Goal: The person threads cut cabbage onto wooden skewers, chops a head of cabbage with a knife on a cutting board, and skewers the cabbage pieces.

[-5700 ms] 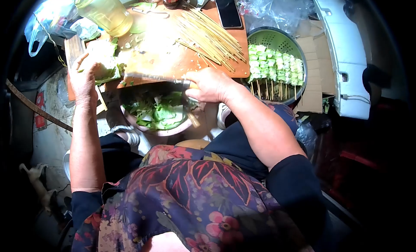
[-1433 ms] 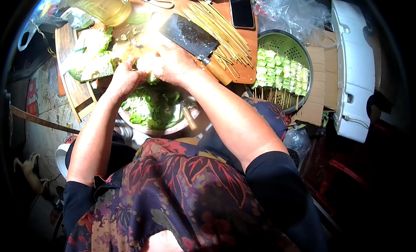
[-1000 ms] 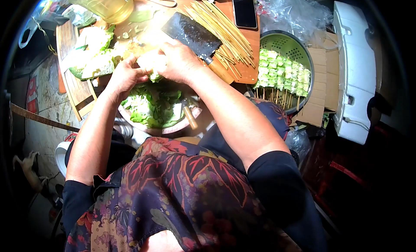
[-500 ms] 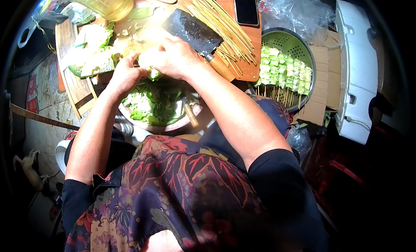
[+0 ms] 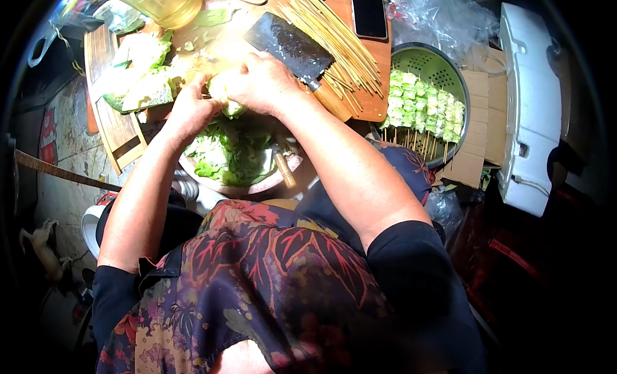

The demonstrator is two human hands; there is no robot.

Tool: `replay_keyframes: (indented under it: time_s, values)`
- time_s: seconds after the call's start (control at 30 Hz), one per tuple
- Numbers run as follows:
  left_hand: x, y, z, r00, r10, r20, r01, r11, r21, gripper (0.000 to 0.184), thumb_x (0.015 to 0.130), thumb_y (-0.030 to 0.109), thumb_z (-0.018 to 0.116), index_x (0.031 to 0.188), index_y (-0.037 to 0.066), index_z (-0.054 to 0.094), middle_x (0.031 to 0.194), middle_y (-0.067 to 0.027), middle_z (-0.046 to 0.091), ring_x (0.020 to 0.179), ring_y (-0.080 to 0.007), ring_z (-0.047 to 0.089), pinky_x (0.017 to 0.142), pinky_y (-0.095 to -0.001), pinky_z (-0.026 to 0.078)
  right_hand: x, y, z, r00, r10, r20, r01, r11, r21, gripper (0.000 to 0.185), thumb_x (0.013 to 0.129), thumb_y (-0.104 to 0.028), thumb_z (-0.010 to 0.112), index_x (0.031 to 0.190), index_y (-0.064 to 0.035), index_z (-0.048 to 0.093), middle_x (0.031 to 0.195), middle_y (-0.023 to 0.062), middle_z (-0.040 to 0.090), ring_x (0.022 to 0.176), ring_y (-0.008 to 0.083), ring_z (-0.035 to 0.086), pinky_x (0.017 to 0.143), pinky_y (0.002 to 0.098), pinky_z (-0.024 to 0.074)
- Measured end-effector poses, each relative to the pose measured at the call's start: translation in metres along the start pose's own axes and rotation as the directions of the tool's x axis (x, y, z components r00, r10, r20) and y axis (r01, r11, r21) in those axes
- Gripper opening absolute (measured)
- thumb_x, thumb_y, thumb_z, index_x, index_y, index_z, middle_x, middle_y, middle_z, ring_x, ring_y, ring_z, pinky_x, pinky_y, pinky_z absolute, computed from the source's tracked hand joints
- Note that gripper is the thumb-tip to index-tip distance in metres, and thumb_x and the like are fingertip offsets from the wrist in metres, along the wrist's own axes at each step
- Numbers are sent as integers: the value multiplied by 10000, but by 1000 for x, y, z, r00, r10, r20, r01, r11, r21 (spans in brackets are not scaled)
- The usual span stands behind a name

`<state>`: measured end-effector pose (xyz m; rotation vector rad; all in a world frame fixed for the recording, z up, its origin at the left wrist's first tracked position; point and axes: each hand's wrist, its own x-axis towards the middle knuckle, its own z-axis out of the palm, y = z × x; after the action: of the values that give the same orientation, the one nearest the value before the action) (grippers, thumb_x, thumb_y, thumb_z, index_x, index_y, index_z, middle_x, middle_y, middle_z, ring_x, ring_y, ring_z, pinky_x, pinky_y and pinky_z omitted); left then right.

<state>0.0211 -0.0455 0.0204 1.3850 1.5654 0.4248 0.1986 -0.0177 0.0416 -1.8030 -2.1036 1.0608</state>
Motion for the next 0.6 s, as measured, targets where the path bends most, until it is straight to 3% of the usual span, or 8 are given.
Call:
replay_keyframes:
  time_s: [0.17, 0.27, 0.43, 0.5, 0.6]
  values:
    - [-9, 15, 2, 1000, 1, -7, -2, 978, -207, 384, 804, -10, 628, 1168, 94, 560, 874, -69, 584, 675, -106, 518, 616, -242, 457, 2, 3, 2, 1000, 11, -28, -9, 997, 76, 448, 692, -446, 684, 925, -65, 633, 1037, 181, 607, 998, 319, 598, 893, 383, 469]
    - [-9, 17, -3, 996, -20, 92, 31, 993, -112, 299, 820, -6, 620, 1099, 97, 589, 798, -35, 566, 650, -92, 500, 591, -231, 435, 6, 11, 6, 999, 35, -41, -28, 988, 154, 475, 670, -476, 716, 879, -59, 626, 998, 177, 614, 965, 308, 606, 853, 380, 481]
    - [-11, 16, 0, 997, 30, 66, -25, 997, -71, 199, 835, 21, 625, 1020, 94, 624, 702, 10, 546, 620, -69, 478, 556, -224, 407, 6, 12, 6, 999, 28, -30, -21, 978, 207, 532, 639, -518, 755, 841, -47, 612, 972, 175, 613, 932, 283, 608, 800, 368, 491]
    - [-11, 19, -1, 999, 16, 49, -14, 999, -42, 173, 841, 27, 625, 1001, 92, 632, 679, 24, 541, 614, -61, 473, 547, -225, 401, 4, 11, 6, 994, -32, -101, 45, 990, 136, 463, 670, -475, 760, 814, -63, 606, 853, 88, 593, 819, 191, 579, 739, 310, 475]
    - [-11, 20, -1, 996, -62, 70, 66, 996, -62, 185, 843, 36, 632, 1021, 89, 642, 698, 18, 559, 627, -56, 485, 550, -222, 408, 4, 12, 4, 997, -34, -68, 46, 983, 179, 466, 660, -465, 769, 835, -64, 610, 861, 92, 595, 820, 189, 576, 739, 310, 476]
